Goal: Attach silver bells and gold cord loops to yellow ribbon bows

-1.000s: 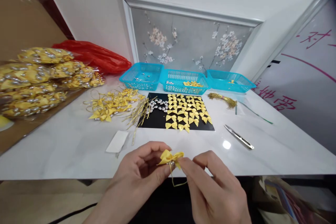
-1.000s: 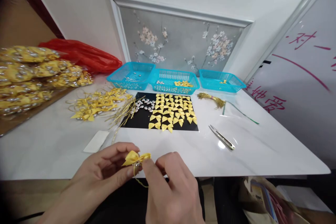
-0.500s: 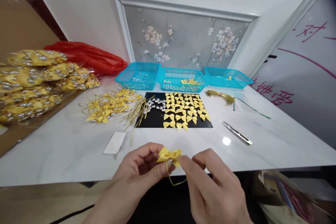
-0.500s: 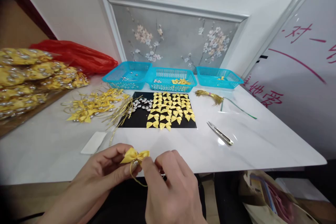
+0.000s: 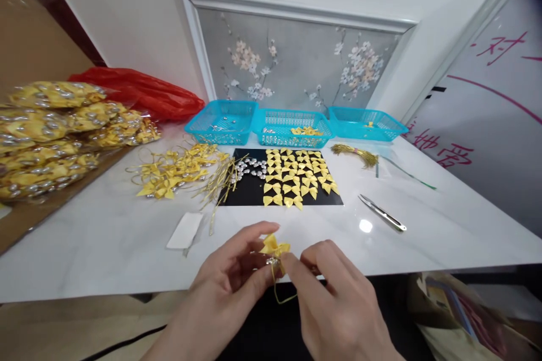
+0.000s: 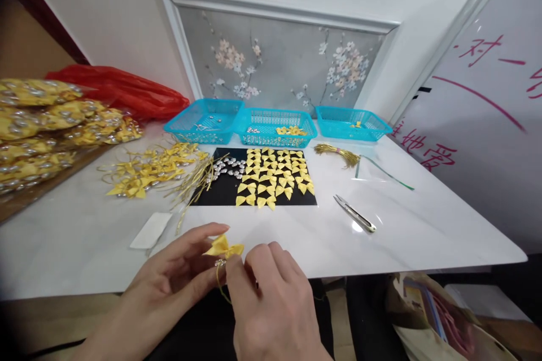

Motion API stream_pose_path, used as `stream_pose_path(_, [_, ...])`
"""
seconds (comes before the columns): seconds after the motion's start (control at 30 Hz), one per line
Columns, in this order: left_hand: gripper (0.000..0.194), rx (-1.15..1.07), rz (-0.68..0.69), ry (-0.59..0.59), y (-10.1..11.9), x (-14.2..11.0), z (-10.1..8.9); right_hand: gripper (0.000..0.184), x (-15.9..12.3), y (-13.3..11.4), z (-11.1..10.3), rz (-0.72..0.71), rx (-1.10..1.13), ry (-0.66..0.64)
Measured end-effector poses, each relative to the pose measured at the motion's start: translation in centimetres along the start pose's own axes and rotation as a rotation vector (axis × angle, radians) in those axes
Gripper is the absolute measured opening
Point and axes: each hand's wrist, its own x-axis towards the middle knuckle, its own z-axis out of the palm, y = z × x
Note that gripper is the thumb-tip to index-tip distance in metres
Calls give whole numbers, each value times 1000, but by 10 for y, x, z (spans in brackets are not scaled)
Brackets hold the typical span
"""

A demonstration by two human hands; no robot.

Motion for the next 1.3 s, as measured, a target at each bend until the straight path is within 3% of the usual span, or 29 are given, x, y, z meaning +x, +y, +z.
stream_pose_path(0.17, [15,245,92,-32,0,2,0,28,-1,1,-2,0,-33,-39])
stream_pose_path(0.3, [6,209,65,31,-6,3,0,25,-2,4,-7,52,68,-52])
stream_pose_path(0.43, [8,207,58,79,-13,1,0,24,-2,6,-10,54,106,-116])
stream_pose_path(0.57, [7,329,98,100,-18,-3,-1,22,-4,5,-9,83,123,-80])
stream_pose_path(0.83, [1,567,198,97,-18,-6,-4,24,-4,2,-6,92,118,-64])
stream_pose_path(1.3, [12,675,326,39,-12,-6,-2,26,-4,2,-6,86,90,-88])
